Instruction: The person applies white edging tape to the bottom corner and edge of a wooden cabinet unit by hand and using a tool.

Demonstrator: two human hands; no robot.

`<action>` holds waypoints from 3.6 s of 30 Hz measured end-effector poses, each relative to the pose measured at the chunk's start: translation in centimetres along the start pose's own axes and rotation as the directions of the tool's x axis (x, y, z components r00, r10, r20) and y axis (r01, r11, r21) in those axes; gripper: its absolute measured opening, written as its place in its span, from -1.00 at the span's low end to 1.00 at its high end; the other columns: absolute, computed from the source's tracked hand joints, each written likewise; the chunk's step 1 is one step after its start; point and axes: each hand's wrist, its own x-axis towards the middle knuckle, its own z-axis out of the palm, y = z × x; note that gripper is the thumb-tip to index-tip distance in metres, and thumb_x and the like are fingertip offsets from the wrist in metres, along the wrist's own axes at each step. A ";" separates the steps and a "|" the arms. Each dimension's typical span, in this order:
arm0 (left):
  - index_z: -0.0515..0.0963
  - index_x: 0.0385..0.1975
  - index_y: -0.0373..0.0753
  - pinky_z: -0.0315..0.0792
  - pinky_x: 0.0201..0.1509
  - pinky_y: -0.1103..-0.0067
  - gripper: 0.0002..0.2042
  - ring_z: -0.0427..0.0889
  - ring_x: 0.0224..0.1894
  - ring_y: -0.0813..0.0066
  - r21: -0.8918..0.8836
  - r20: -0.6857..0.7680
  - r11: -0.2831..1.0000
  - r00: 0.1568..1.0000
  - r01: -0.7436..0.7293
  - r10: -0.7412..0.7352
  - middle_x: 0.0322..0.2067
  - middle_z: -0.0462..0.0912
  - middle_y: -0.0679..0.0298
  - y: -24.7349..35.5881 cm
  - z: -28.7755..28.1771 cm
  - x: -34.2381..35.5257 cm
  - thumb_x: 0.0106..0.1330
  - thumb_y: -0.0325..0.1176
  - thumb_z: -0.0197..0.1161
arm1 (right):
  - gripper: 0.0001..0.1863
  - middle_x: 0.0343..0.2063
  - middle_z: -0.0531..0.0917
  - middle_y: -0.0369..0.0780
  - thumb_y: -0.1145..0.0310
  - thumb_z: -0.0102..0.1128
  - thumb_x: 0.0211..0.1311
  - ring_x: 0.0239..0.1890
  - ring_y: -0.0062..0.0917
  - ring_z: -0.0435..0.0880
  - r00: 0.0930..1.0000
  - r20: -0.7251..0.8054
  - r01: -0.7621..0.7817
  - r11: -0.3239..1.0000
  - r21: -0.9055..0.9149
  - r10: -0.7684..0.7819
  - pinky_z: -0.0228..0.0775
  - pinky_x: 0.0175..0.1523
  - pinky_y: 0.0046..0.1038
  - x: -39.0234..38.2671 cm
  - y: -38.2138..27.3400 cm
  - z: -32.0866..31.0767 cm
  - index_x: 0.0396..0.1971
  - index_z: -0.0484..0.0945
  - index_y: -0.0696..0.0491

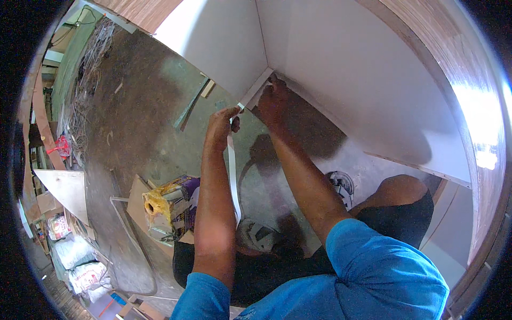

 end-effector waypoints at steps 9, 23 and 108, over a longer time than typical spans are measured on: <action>0.61 -0.32 -0.35 0.25 -0.51 0.56 -0.81 0.40 -0.65 0.53 0.005 0.009 1.000 1.000 -0.003 0.003 -0.67 0.50 0.29 0.5 0.0 -0.6 0.28 -0.33 0.21 | -0.58 -0.10 0.56 0.05 0.52 -0.04 0.23 -0.01 -0.12 0.56 1.000 -0.008 -0.024 0.992 -0.127 0.023 0.37 0.09 -0.24 0.0 -2.0 0.4 0.09 0.50 0.21; 0.62 -0.35 -0.34 0.27 -0.51 0.55 -0.81 0.43 -0.63 0.53 0.003 0.009 1.000 1.000 -0.015 0.015 -0.64 0.52 0.29 0.7 0.6 -0.7 0.27 -0.32 0.23 | -0.54 0.03 0.55 0.06 0.46 -0.05 0.26 0.00 -0.12 0.58 0.958 0.102 -0.287 0.881 0.375 0.268 0.41 0.05 -0.24 -2.1 -0.3 0.6 0.17 0.42 0.24; 0.62 -0.40 -0.36 0.32 -0.51 0.53 -0.82 0.47 -0.60 0.49 -0.004 0.059 1.000 0.998 -0.005 0.005 -0.62 0.54 0.26 -0.4 -0.4 0.1 0.23 -0.35 0.26 | -0.21 0.43 0.10 -0.25 0.47 0.06 0.03 0.08 -0.26 0.58 0.848 0.513 0.337 0.882 -0.330 -0.133 0.55 -0.04 -0.25 -6.9 -2.8 -3.0 0.38 0.17 -0.08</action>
